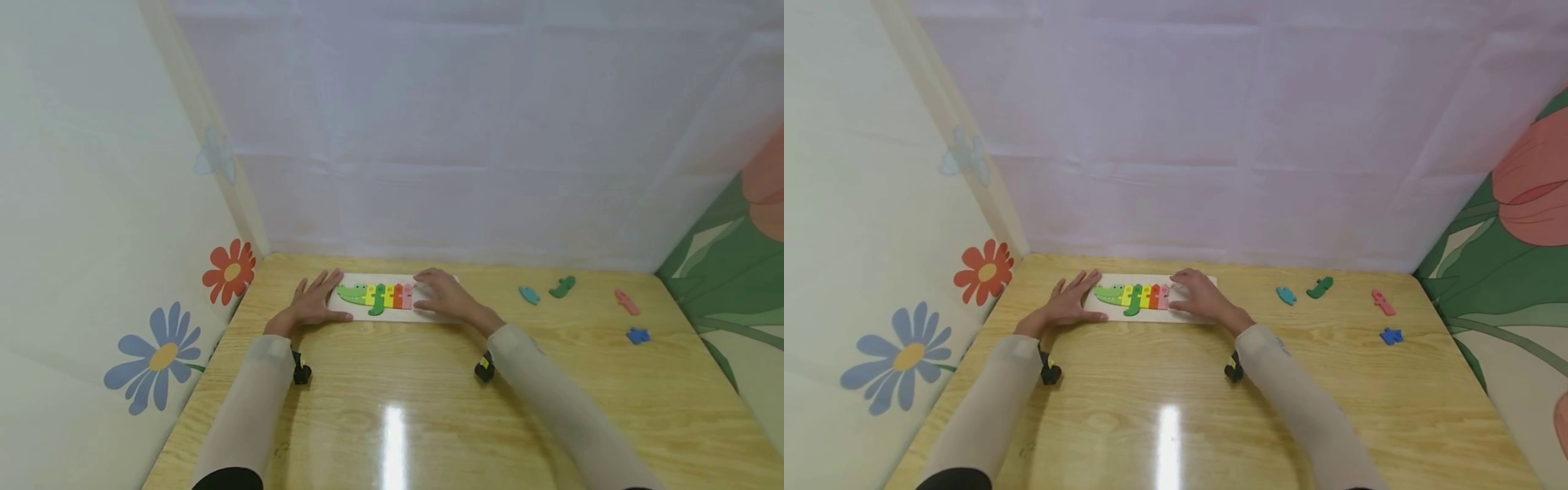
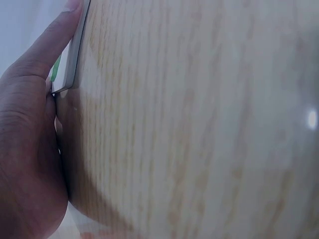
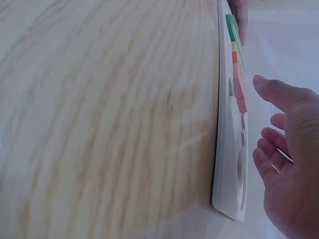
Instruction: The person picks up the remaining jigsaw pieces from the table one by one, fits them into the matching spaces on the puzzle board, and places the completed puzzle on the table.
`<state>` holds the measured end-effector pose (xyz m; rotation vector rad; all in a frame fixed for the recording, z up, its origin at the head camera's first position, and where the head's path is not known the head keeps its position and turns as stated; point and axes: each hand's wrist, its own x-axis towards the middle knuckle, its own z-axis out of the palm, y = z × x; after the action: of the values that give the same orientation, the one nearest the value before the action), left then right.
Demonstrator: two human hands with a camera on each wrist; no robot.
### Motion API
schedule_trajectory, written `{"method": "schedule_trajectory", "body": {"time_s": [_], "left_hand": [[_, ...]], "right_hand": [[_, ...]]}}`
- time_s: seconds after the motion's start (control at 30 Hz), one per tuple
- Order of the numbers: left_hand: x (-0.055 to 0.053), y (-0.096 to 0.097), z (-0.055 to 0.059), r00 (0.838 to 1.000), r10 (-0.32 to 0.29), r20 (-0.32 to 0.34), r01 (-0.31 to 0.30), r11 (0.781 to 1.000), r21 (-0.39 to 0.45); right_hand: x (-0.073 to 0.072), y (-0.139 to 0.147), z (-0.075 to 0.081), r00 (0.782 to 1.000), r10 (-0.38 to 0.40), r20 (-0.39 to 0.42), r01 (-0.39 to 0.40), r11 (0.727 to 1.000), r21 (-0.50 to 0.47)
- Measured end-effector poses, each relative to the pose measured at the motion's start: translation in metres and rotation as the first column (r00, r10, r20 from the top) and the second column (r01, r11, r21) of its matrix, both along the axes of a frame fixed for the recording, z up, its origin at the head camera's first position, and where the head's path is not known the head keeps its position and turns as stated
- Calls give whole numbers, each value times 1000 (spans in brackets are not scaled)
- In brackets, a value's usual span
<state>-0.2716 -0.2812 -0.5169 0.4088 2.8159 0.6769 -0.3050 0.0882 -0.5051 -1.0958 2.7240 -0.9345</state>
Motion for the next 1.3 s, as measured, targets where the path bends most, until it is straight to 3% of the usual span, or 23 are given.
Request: {"method": "schedule_trajectory", "body": {"time_s": [0.2,1.0,1.3], "left_hand": [[0,0,-1,1000,-5,-8,5,1000,-7],[1,1,0,1000,2,-7,-2,1000,-13],[1,0,1,1000,4,-8,-5,1000,-9]], "right_hand": [[-1,11,1,999,23,-40,-23,1000,7],[12,48,10,994,79,-70,-76,996,50],[15,58,14,996,60,-73,-53,994,93]]}}
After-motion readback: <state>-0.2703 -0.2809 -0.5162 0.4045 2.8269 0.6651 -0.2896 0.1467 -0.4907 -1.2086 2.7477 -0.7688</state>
